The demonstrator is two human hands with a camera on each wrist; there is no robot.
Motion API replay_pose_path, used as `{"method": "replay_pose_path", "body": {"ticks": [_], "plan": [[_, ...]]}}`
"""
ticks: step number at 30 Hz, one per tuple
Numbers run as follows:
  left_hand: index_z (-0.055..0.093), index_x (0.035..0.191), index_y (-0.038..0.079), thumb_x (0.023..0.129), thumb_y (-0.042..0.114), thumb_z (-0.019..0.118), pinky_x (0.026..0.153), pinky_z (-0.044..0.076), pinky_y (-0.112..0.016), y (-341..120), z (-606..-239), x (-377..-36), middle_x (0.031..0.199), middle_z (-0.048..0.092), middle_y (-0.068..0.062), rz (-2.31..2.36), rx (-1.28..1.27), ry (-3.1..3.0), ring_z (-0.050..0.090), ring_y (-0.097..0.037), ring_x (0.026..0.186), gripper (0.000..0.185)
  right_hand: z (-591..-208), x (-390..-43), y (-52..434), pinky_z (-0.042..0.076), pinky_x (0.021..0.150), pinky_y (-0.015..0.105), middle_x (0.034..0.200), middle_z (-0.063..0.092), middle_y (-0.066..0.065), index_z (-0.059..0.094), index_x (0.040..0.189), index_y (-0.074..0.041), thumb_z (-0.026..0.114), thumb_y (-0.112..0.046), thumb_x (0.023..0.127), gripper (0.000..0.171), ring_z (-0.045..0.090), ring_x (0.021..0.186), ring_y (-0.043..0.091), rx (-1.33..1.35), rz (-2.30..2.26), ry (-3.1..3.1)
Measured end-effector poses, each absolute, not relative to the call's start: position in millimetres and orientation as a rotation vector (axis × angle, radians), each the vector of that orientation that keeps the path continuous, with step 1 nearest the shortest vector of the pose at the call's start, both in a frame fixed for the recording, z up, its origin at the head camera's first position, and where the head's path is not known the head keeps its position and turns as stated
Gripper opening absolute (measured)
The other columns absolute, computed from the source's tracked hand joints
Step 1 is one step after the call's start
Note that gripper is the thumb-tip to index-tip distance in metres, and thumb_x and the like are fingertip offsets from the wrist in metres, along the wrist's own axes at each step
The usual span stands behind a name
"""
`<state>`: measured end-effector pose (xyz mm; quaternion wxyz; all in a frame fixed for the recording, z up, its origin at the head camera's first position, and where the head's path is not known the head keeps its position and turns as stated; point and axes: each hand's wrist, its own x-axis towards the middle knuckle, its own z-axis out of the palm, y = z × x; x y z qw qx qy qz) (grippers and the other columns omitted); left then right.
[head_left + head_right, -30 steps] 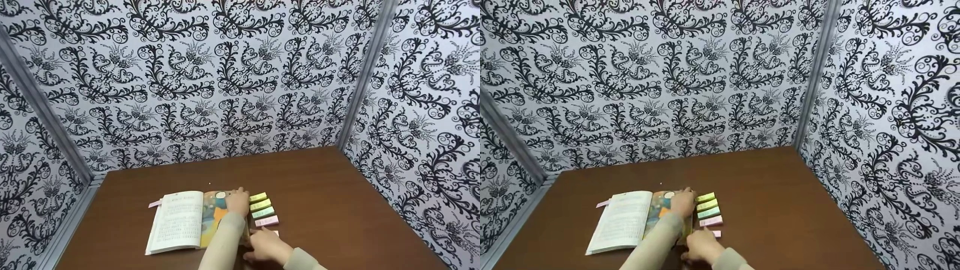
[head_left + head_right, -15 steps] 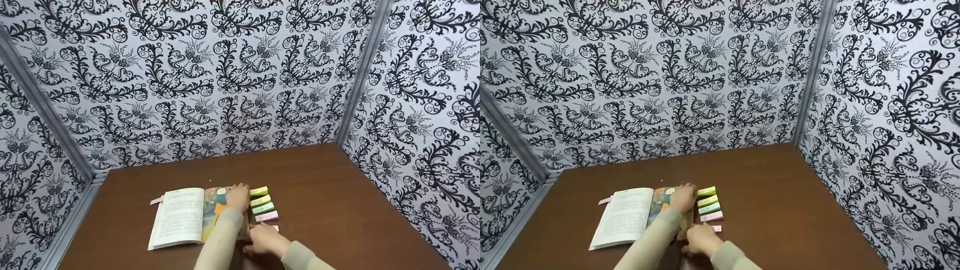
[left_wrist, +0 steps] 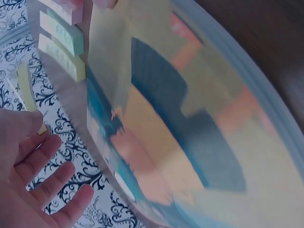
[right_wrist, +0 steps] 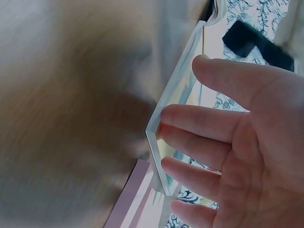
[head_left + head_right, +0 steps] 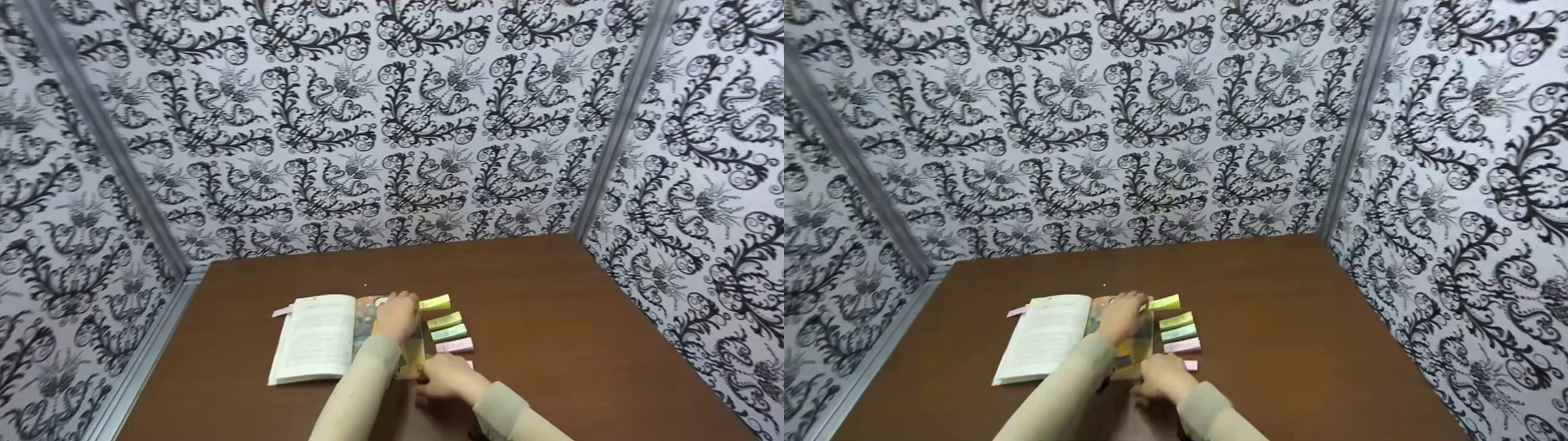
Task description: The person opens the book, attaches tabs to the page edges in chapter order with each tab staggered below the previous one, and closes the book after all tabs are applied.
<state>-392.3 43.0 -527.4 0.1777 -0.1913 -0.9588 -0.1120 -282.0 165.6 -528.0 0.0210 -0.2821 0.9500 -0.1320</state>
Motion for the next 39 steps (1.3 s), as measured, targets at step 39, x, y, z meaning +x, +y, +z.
{"method": "replay_pose_path", "body": {"ticks": [39], "plan": [[0.071,0.088,0.014,0.088,0.017,0.066,0.072,0.053,-0.041,-9.1,-507.2,-366.0,0.087,0.066,0.000,-0.237,-0.485,-2.664,0.062,-0.022,0.085,0.006,-505.5,-355.6,209.5,0.055,0.058,0.038,0.091,0.072,0.015,0.065,0.115,0.008,0.062,-0.011,0.092,0.030,0.068,0.079,0.043,-0.241,-1.659,2.666]]}}
